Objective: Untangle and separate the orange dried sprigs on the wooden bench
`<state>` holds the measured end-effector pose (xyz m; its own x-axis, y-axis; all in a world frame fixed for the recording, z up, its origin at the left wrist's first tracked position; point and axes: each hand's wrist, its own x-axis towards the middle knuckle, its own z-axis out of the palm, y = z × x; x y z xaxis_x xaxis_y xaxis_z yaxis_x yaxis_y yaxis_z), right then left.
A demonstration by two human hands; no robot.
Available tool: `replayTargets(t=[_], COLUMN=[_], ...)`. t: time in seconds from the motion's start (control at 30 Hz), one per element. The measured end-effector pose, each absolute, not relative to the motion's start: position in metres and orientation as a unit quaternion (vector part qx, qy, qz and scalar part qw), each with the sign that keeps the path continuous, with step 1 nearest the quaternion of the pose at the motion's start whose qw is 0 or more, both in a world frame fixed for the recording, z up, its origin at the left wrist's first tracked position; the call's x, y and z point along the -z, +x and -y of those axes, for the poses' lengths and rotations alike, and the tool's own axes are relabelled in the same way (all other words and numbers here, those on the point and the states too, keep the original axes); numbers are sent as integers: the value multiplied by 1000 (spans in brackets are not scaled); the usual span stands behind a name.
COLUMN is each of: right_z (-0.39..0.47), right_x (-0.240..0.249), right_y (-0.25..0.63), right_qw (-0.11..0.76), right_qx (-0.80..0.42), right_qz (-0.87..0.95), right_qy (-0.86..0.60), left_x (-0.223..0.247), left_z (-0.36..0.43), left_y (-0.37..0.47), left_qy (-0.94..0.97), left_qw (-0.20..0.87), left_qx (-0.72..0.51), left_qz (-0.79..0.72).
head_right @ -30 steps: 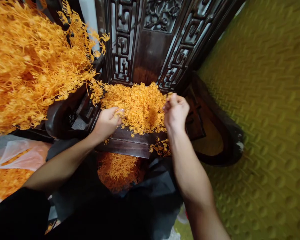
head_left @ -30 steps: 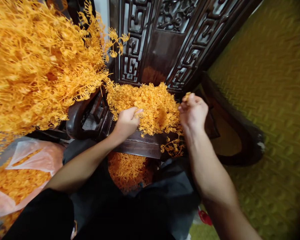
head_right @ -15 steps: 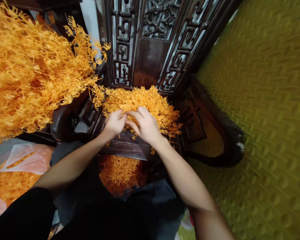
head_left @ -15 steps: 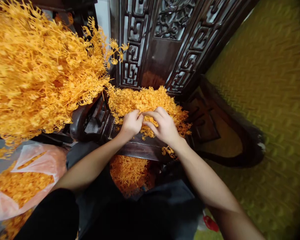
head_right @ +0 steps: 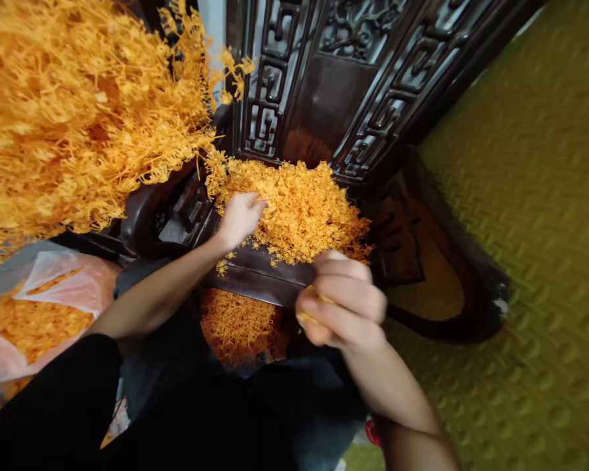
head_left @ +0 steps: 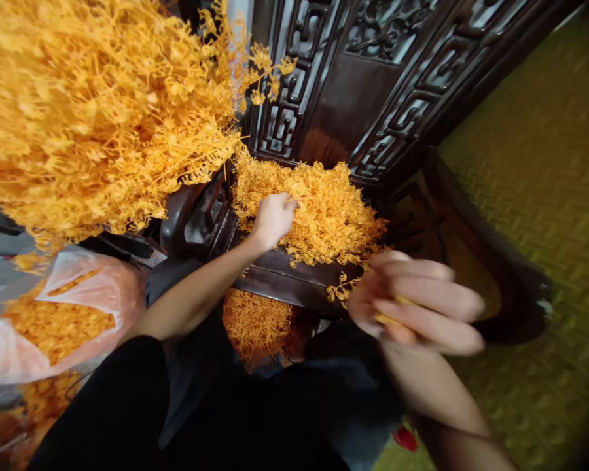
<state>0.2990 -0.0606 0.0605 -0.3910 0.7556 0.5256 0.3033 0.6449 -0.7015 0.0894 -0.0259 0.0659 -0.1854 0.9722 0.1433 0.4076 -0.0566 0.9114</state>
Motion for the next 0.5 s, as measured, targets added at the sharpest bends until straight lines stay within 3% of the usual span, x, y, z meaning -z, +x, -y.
replayTargets(t=[0.27,0.43,0.5], right_z=[-31,-45,-41], right_x=[-41,-30,-32], right_y=[323,321,313], right_qw=[559,390,397], right_qx=[-277,-256,-246], right_qz=[640,730,749], right_qy=[-448,-499,-471], left_x=[-70,-66,-63], left_z=[43,41,36], left_y=[97,96,97], left_qy=[626,584,552], left_qw=[281,339,389], left_qx=[-454,-470,-484], left_qz=[-568,-568,-556])
